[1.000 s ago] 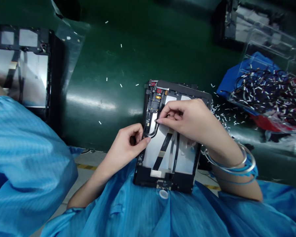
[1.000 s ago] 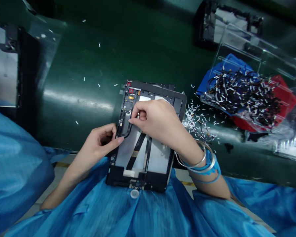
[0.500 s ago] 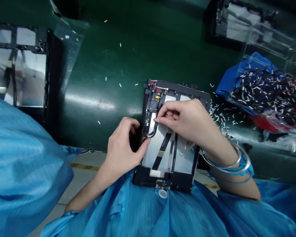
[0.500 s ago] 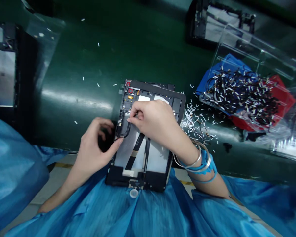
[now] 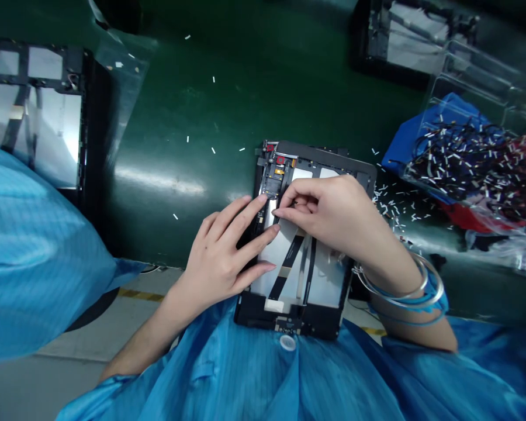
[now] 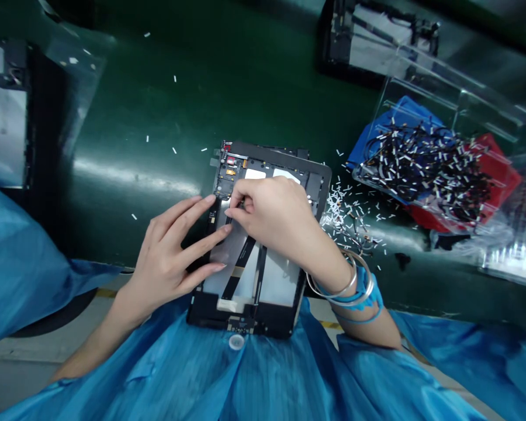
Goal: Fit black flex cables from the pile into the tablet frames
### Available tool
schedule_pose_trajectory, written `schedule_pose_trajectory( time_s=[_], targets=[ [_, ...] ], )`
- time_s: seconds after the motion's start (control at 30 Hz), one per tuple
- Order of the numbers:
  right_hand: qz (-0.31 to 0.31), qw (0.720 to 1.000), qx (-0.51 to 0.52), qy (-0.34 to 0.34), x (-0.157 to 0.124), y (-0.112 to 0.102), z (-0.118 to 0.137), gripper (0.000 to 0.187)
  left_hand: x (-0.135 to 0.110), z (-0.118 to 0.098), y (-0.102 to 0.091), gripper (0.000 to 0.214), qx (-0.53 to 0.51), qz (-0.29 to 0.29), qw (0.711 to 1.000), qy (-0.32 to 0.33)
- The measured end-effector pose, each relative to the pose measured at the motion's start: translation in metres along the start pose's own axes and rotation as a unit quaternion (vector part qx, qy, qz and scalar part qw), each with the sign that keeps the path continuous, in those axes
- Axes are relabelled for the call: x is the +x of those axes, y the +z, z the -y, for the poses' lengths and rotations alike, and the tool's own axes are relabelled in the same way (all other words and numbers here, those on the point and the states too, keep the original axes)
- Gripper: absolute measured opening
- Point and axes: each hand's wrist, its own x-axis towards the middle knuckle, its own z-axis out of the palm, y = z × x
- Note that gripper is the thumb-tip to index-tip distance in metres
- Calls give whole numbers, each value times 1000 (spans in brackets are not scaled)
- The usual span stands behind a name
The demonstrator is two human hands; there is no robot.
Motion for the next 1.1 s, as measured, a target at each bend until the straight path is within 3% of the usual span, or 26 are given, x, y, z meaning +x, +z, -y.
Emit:
schedule_pose_trajectory(
  time_s=[0.23, 0.63, 0.7, 0.87, 1.0, 1.1],
  targets=[
    [33, 999, 7, -6, 1, -4, -2, 10, 1, 3, -2, 41, 19, 18, 1000, 13],
    [22, 999, -36, 8, -1, -2, 4, 13, 3, 8, -9, 53, 48, 48, 996, 59],
    [-5, 998, -55, -7, -6, -1, 3, 11, 3, 9, -10, 53, 41, 51, 996, 53],
    [-170, 971, -153, -62, -42, 9, -3, 20, 2, 10, -11, 53, 33, 55, 996, 57],
    [-151, 941, -225, -202, -63, 23, -9, 28, 1, 10, -11, 54, 39, 58, 995, 65],
    [-157, 919, -283, -226, -62, 32, -13, 30, 1, 10, -11, 54, 41, 56, 995, 75]
  ],
)
